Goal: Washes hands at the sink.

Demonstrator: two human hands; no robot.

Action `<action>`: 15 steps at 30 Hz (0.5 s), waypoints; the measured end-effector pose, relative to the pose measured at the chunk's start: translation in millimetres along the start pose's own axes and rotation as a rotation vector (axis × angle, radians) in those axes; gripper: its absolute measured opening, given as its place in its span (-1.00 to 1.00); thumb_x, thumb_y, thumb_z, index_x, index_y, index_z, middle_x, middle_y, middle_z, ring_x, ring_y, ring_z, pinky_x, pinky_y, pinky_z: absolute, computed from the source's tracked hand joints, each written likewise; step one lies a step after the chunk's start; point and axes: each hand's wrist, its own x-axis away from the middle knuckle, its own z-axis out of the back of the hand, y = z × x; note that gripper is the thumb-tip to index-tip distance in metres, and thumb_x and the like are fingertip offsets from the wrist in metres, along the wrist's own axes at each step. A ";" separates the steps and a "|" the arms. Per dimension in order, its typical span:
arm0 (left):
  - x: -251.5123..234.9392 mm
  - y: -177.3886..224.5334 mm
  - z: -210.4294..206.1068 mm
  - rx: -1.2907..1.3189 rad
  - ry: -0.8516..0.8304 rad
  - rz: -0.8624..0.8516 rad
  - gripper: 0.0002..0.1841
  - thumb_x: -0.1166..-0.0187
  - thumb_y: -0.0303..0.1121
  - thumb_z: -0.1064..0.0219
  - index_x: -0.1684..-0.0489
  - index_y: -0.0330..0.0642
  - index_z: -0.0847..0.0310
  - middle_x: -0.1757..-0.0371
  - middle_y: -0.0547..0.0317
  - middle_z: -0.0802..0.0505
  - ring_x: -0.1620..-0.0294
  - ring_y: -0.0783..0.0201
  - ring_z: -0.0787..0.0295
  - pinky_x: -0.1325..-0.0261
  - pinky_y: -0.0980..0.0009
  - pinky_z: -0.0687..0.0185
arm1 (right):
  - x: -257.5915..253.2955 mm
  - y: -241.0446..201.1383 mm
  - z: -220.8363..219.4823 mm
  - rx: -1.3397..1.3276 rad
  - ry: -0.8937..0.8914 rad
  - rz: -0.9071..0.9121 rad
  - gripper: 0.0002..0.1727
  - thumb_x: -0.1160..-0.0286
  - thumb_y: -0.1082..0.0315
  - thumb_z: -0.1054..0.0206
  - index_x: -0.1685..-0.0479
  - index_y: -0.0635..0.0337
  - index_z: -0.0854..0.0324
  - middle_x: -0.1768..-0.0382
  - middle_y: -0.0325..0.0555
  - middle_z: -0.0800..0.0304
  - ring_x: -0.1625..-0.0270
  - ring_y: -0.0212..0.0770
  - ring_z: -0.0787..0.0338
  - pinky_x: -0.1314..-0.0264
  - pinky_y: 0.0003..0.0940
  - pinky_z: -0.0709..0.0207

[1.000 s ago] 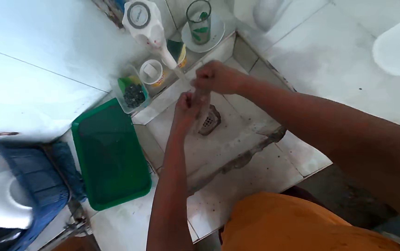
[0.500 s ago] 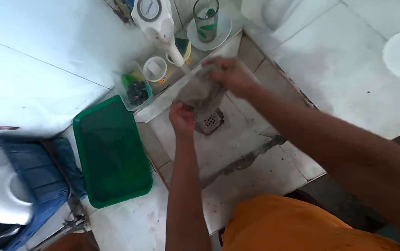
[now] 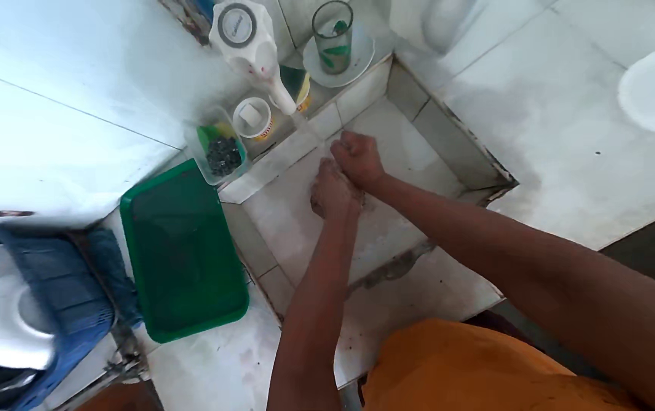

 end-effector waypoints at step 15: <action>-32.3 -18.4 77.5 0.349 -0.550 0.023 -0.40 -0.82 0.21 0.33 -0.27 0.06 -0.53 -0.01 0.26 -0.86 -0.03 0.32 -0.83 -0.08 0.24 -0.80 | -14.4 9.9 32.0 0.088 -0.528 -0.151 -0.37 -0.70 0.03 -0.28 -0.51 0.40 -0.50 -0.51 0.39 -0.51 -0.51 0.25 -0.59 -0.56 0.20 -0.43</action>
